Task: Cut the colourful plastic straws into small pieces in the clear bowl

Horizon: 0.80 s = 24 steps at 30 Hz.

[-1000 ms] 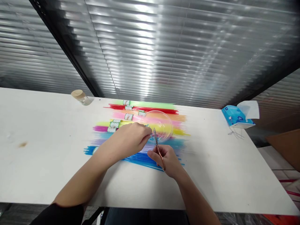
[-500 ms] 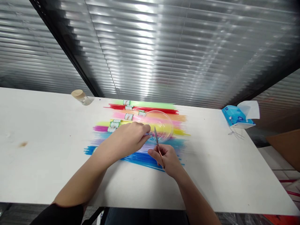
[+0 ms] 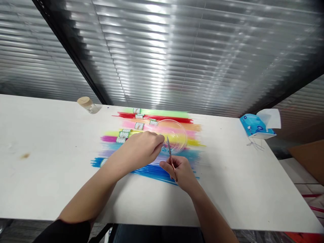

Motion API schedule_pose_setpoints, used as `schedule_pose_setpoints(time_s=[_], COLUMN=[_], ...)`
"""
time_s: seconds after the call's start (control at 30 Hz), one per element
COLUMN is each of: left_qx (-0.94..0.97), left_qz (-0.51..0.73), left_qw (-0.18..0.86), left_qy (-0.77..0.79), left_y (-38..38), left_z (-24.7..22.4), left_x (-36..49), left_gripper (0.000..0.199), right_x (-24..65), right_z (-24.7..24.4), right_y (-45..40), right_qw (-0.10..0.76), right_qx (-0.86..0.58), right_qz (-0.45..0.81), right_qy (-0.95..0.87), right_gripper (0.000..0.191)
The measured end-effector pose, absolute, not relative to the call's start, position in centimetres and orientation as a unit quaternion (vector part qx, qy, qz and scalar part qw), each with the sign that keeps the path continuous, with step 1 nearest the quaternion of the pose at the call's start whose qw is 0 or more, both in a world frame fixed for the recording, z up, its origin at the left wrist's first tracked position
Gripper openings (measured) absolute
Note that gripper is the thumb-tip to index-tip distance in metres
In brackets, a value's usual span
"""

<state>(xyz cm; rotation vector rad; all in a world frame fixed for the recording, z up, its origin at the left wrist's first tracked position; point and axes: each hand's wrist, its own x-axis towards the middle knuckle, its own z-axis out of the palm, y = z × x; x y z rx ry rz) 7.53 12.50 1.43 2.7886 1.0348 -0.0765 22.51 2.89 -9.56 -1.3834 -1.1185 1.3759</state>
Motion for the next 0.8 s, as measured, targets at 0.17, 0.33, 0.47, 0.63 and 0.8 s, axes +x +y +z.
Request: schedule_pose_setpoints(time_s=[0.17, 0.33, 0.47, 0.63, 0.8], left_qx=[0.933, 0.933, 0.936, 0.935, 0.939], left_qz=[-0.01, -0.025, -0.021, -0.023, -0.016], left_qw=[0.077, 0.108, 0.127, 0.135, 0.139], left_qy=[0.352, 0.341, 0.329, 0.326, 0.314], left_y=[12.63, 12.63, 12.59, 12.6, 12.53], left_z=[1.47, 1.39, 1.26, 1.36, 1.49], left_x=[7.67, 7.87, 7.89, 7.95, 8.08], left_gripper=[0.028, 0.025, 0.023, 0.023, 0.023], right_x=[22.51, 22.54, 22.61, 22.71, 22.79], right_z=[-9.54, -9.43, -9.2, -9.28, -9.49], right_y=[2.78, 2.77, 2.82, 2.77, 2.78], right_qw=[0.431, 0.422, 0.419, 0.425, 0.427], right_qx=[-0.527, -0.523, -0.536, -0.527, -0.529], right_qz=[0.576, 0.579, 0.569, 0.575, 0.57], right_qy=[-0.453, -0.461, -0.463, -0.46, -0.462], right_gripper=[0.055, 0.056, 0.056, 0.054, 0.055])
